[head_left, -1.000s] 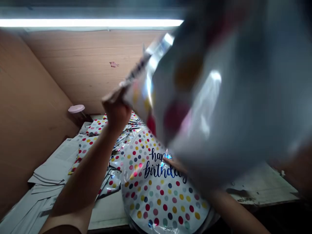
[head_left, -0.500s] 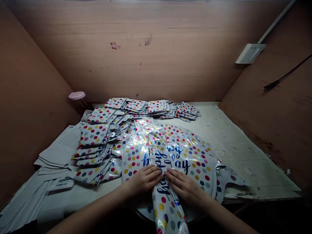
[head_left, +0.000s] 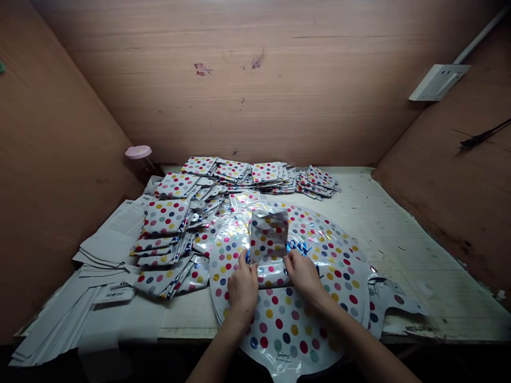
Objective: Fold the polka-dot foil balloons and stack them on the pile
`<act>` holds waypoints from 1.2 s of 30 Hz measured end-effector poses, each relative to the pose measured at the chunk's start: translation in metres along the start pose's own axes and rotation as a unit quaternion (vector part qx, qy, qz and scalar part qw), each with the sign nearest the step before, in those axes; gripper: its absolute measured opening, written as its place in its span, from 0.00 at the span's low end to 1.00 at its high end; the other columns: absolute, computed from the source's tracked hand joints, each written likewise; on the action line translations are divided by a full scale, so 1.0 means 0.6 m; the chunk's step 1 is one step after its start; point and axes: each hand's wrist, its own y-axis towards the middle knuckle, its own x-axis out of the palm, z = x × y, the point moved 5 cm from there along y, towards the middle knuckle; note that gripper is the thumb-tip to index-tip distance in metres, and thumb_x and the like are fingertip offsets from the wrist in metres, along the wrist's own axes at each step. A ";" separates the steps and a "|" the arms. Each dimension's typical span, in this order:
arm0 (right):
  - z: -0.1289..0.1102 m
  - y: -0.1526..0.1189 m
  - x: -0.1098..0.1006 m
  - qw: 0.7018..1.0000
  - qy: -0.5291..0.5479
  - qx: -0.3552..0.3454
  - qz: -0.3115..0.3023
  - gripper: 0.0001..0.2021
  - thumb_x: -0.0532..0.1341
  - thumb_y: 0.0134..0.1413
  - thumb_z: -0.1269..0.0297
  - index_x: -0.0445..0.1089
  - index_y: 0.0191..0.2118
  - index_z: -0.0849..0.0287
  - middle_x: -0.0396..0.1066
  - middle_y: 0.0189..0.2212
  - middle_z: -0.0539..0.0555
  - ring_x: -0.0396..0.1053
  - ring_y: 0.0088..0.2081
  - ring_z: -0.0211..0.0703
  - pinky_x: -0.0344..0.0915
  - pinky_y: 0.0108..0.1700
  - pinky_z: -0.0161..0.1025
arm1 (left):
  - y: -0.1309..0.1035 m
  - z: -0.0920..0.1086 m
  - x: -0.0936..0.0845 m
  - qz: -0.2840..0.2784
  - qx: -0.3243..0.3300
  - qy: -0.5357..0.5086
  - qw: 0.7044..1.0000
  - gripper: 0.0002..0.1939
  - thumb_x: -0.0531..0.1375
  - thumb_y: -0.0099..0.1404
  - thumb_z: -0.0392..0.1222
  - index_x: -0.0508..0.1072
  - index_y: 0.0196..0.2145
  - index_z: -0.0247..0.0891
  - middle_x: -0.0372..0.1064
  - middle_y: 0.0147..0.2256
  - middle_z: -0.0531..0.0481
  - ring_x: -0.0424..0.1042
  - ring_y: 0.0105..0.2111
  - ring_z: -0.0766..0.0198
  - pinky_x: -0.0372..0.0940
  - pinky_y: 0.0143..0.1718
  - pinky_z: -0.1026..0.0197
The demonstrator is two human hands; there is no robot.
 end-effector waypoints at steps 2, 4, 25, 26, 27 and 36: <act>-0.011 0.004 -0.003 0.999 -0.037 -0.007 0.039 0.13 0.49 0.63 0.63 0.67 0.46 0.59 0.74 0.37 0.62 0.72 0.38 0.53 0.68 0.37 0.45 | 0.001 0.003 0.006 0.003 -0.003 0.028 1.000 0.23 0.47 0.70 0.43 0.56 0.60 0.30 0.72 0.26 0.47 0.72 0.25 0.56 0.61 0.24 0.61; -0.037 0.010 -0.003 0.989 -0.091 -0.076 0.087 0.17 0.47 0.64 0.64 0.64 0.54 0.60 0.70 0.49 0.65 0.68 0.49 0.58 0.66 0.47 0.53 | -0.002 0.002 0.009 0.004 0.009 0.028 1.000 0.24 0.47 0.70 0.43 0.54 0.61 0.31 0.72 0.26 0.47 0.73 0.25 0.57 0.61 0.25 0.62; -0.030 -0.108 0.030 0.823 -0.238 -0.494 0.149 0.19 0.51 0.51 0.83 0.71 0.47 0.73 0.72 0.48 0.69 0.71 0.50 0.57 0.72 0.49 0.50 | -0.009 0.015 0.009 -0.092 0.364 0.155 0.914 0.35 0.51 0.68 0.53 0.45 0.67 0.39 0.39 0.67 0.43 0.36 0.67 0.50 0.38 0.64 0.39; -0.035 -0.115 0.023 0.820 -0.216 -0.503 0.169 0.19 0.51 0.52 0.84 0.72 0.46 0.72 0.73 0.46 0.69 0.71 0.49 0.57 0.72 0.48 0.50 | -0.009 0.012 0.003 -0.129 0.391 0.147 0.899 0.42 0.53 0.65 0.59 0.42 0.67 0.37 0.37 0.67 0.41 0.36 0.67 0.49 0.36 0.64 0.38; -0.040 -0.123 0.011 0.827 -0.184 -0.501 0.177 0.18 0.51 0.52 0.83 0.72 0.46 0.72 0.73 0.46 0.69 0.70 0.51 0.57 0.72 0.49 0.51 | -0.012 0.008 -0.005 -0.160 0.415 0.137 0.885 0.47 0.55 0.61 0.62 0.41 0.68 0.36 0.38 0.67 0.39 0.37 0.67 0.48 0.34 0.64 0.38; 0.016 -0.168 -0.012 0.912 0.080 -0.337 -0.221 0.36 0.66 0.46 0.55 0.59 0.61 0.58 0.54 0.63 0.63 0.54 0.63 0.57 0.59 0.60 0.51 | -0.072 -0.024 -0.037 -0.070 0.472 -0.027 0.878 0.18 0.50 0.68 0.34 0.69 0.53 0.39 0.72 0.50 0.45 0.71 0.50 0.58 0.57 0.57 0.46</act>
